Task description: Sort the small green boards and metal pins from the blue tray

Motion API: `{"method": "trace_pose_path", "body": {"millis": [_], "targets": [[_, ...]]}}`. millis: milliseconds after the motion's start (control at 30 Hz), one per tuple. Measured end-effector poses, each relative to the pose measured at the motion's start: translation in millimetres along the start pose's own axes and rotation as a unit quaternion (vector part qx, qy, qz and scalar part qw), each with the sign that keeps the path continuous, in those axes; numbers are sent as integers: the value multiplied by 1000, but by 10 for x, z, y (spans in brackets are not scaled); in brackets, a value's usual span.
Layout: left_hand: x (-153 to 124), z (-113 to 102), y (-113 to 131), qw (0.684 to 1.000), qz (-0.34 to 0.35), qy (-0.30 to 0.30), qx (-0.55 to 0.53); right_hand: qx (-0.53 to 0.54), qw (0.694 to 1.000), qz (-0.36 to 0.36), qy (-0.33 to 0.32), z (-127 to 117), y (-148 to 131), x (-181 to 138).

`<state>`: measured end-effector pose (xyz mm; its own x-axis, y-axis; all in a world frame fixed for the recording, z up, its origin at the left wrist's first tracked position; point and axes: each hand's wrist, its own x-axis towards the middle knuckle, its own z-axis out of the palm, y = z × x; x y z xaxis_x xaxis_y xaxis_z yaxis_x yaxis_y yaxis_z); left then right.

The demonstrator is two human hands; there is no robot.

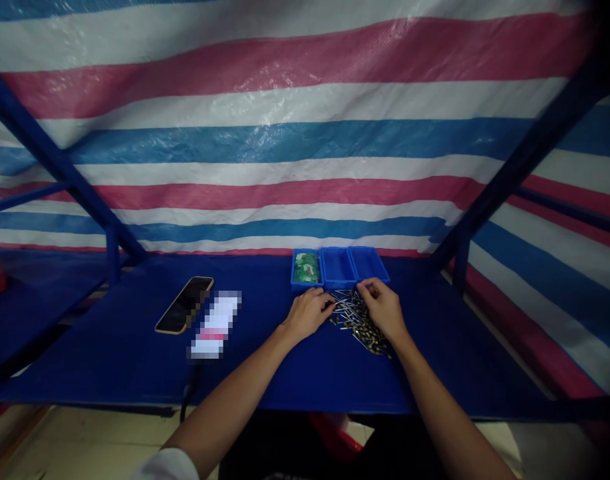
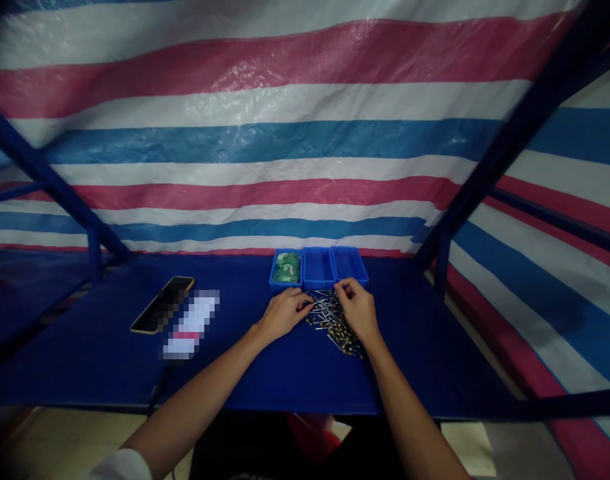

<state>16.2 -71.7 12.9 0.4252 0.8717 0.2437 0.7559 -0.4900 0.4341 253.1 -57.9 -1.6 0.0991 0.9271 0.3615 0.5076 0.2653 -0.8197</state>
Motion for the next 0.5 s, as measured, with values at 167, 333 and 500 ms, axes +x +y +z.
{"method": "trace_pose_path", "body": {"millis": [167, 333, 500], "targets": [[0, 24, -14, 1000, 12, 10, 0, -78, 982, -110, -133, 37, -96, -51], [-10, 83, -37, 999, 36, 24, 6, -150, 961, -154, -174, 26, -124, -66], [-19, 94, -30, 999, 32, 39, -14, -123, 961, -164, -184, 8, -157, -78]]}}
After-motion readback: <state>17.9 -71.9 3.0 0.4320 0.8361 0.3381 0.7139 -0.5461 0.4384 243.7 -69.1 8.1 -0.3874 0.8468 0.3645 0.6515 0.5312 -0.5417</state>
